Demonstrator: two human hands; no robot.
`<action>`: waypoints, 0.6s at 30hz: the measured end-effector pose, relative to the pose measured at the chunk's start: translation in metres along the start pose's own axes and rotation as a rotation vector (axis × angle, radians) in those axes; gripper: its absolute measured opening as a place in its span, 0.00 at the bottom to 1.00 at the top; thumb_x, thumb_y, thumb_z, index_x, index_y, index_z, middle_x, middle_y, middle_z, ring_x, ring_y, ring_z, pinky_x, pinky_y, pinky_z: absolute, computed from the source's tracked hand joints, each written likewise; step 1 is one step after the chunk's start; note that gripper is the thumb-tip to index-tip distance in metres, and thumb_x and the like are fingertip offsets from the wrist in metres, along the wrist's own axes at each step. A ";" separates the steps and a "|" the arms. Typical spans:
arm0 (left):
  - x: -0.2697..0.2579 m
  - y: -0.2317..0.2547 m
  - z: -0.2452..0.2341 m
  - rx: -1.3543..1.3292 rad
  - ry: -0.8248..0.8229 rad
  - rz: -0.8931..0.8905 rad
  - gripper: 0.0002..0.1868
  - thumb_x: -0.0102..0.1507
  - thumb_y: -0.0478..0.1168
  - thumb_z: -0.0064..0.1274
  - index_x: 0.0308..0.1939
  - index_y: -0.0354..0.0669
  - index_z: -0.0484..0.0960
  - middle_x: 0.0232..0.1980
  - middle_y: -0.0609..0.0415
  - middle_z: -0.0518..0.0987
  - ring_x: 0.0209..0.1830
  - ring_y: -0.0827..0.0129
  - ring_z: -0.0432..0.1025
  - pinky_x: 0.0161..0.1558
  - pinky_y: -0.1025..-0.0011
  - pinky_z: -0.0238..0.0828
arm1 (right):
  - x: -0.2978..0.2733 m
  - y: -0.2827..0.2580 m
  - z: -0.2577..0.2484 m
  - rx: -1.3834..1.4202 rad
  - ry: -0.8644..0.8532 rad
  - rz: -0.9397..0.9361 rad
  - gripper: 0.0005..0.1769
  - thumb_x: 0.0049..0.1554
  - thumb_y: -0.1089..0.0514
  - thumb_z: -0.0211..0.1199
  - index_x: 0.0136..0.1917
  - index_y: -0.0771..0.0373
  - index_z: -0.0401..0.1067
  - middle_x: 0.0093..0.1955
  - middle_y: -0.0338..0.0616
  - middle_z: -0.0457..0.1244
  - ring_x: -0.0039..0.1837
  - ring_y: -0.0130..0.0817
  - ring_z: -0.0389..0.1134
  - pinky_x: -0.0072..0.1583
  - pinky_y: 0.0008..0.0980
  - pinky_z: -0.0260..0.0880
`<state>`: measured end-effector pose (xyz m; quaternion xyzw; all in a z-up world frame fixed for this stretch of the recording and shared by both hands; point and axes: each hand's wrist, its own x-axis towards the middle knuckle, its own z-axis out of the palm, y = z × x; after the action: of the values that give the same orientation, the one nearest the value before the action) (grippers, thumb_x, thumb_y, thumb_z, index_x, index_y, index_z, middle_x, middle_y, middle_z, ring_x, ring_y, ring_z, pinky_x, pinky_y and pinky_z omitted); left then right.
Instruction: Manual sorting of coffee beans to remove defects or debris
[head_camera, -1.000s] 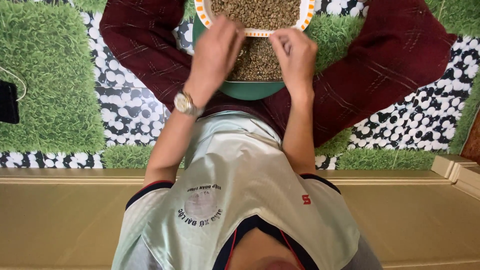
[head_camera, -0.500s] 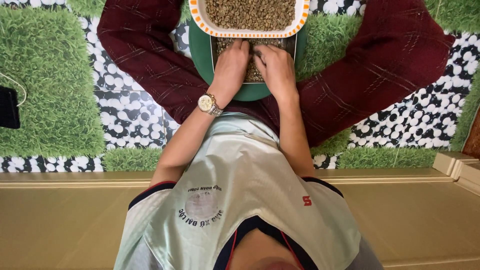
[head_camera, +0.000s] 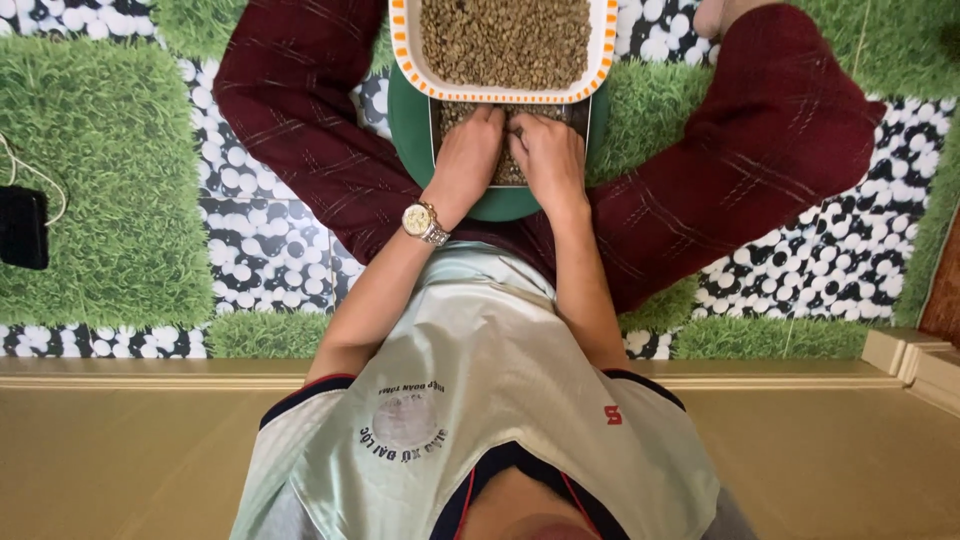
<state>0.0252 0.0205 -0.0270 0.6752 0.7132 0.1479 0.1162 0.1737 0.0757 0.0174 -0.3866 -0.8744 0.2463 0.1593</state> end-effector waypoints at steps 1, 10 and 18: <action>0.000 -0.001 0.002 0.003 0.008 0.001 0.05 0.66 0.28 0.53 0.46 0.34 0.79 0.48 0.43 0.78 0.38 0.47 0.80 0.35 0.55 0.81 | 0.000 0.001 0.001 -0.003 0.005 -0.006 0.06 0.59 0.63 0.65 0.52 0.63 0.79 0.33 0.47 0.66 0.39 0.59 0.72 0.39 0.55 0.72; 0.006 -0.004 0.015 0.055 -0.012 0.016 0.09 0.63 0.26 0.46 0.45 0.36 0.79 0.42 0.46 0.80 0.36 0.45 0.82 0.33 0.51 0.80 | -0.001 0.014 0.015 -0.076 -0.049 0.057 0.08 0.58 0.59 0.66 0.51 0.60 0.78 0.34 0.46 0.67 0.40 0.59 0.72 0.42 0.58 0.72; 0.003 -0.002 0.011 0.062 -0.072 0.050 0.08 0.62 0.25 0.47 0.44 0.32 0.78 0.47 0.41 0.79 0.38 0.47 0.81 0.36 0.56 0.82 | -0.001 0.016 0.016 -0.032 -0.154 0.118 0.09 0.57 0.55 0.66 0.48 0.62 0.77 0.32 0.47 0.67 0.41 0.61 0.73 0.42 0.57 0.72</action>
<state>0.0274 0.0243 -0.0373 0.7009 0.6958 0.1041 0.1170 0.1769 0.0791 -0.0053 -0.4198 -0.8635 0.2704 0.0709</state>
